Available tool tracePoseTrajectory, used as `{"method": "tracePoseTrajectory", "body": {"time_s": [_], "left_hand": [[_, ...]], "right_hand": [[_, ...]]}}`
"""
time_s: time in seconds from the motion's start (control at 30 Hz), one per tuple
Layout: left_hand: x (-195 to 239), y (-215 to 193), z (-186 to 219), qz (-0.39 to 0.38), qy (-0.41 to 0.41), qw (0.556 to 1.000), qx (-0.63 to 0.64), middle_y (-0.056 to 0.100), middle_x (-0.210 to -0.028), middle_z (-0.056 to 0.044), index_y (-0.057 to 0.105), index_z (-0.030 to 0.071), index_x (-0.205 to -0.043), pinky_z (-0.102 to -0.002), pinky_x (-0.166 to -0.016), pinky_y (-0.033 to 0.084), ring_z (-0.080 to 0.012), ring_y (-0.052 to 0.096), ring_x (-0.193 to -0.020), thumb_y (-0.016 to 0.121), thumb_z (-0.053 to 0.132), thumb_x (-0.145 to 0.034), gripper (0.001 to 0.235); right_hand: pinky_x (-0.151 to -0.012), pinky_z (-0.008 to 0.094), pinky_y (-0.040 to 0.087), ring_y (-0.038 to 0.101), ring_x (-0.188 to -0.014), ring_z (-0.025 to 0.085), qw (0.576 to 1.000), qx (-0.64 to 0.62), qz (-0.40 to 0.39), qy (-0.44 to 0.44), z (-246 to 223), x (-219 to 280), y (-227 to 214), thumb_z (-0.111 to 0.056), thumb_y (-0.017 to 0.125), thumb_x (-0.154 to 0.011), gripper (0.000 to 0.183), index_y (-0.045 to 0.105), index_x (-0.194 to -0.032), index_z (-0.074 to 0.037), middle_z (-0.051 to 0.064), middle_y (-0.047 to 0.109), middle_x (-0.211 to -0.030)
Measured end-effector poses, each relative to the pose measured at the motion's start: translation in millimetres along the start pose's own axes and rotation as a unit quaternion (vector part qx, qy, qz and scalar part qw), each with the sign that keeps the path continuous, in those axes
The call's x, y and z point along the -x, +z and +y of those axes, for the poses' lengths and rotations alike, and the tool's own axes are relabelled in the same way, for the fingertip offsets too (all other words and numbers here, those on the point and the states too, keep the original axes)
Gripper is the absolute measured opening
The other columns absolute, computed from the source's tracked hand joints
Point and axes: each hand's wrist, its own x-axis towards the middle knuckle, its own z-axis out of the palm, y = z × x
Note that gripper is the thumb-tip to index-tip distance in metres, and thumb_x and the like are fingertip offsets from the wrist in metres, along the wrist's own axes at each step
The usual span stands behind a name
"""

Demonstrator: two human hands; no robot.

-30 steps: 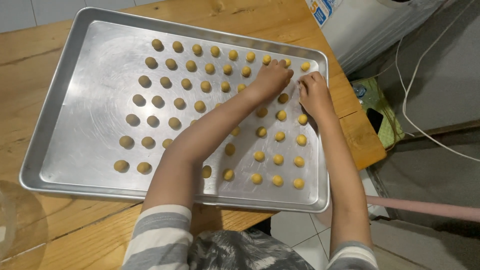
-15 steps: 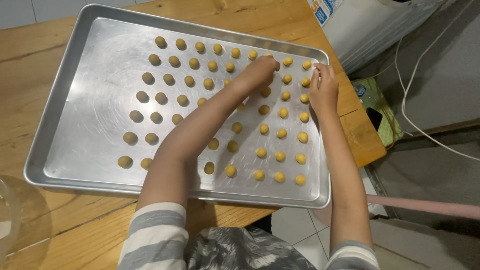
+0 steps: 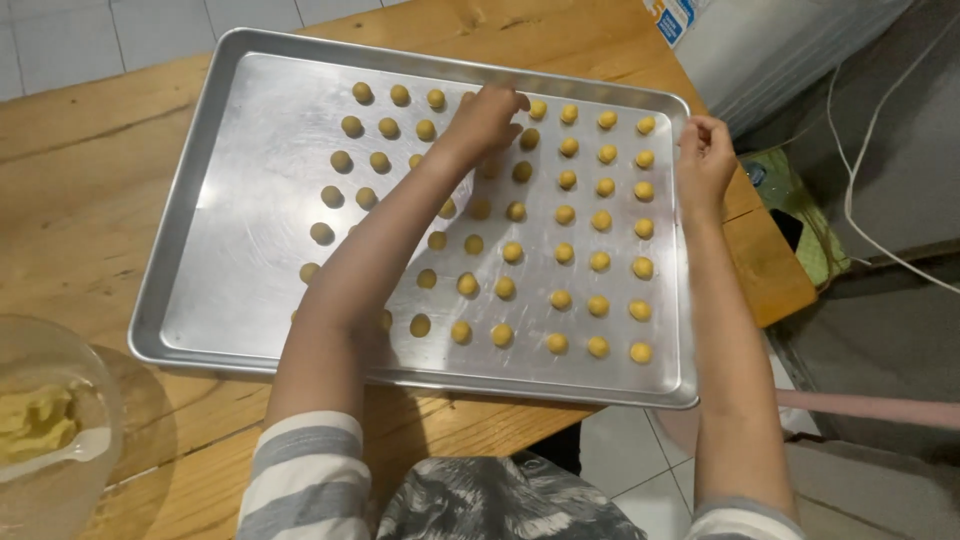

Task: The person arranges small yellow dough balls in neat rows on a metal baking tray. They use both hands to pick up and place the dough balls, ensuring even spacing across the tray surface.

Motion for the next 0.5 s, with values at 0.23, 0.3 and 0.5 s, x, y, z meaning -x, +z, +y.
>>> {"method": "tracePoseTrajectory", "body": {"time_s": [0.23,0.3,0.5], "left_hand": [[9,9,11,-0.022,0.020,0.999,-0.034,0.067,-0.094,-0.009,0.065,0.014,-0.085,-0.056,-0.084,0.037,-0.0379,0.058,-0.100,0.055,-0.003,-0.084,0.020],[10,12,12,-0.017,0.031,0.999,0.008,0.062,-0.086,-0.008,0.058,0.012,-0.073,-0.053,-0.087,0.034,-0.0337,0.057,-0.092,0.052,0.000,-0.089,0.021],[10,21,12,0.046,0.068,0.996,0.030,0.046,-0.063,-0.007,0.033,0.013,-0.063,-0.045,-0.079,0.032,-0.0305,0.044,-0.073,0.054,-0.004,-0.081,0.032]], "right_hand": [[-0.079,0.026,0.054,0.061,-0.084,0.011,0.999,-0.020,0.020,0.043,-9,4,0,-0.010,0.057,-0.107,0.008,0.064,-0.112,-0.009,0.003,0.065,-0.093],[-0.073,0.024,0.052,0.061,-0.085,0.012,1.000,0.026,0.002,-0.014,2,4,2,-0.012,0.060,-0.107,0.013,0.064,-0.117,-0.004,0.007,0.064,-0.099],[-0.076,0.019,0.051,0.061,-0.086,0.008,0.992,-0.084,0.021,0.096,-21,6,-2,-0.011,0.058,-0.103,0.012,0.063,-0.114,-0.009,0.002,0.065,-0.098]]}}
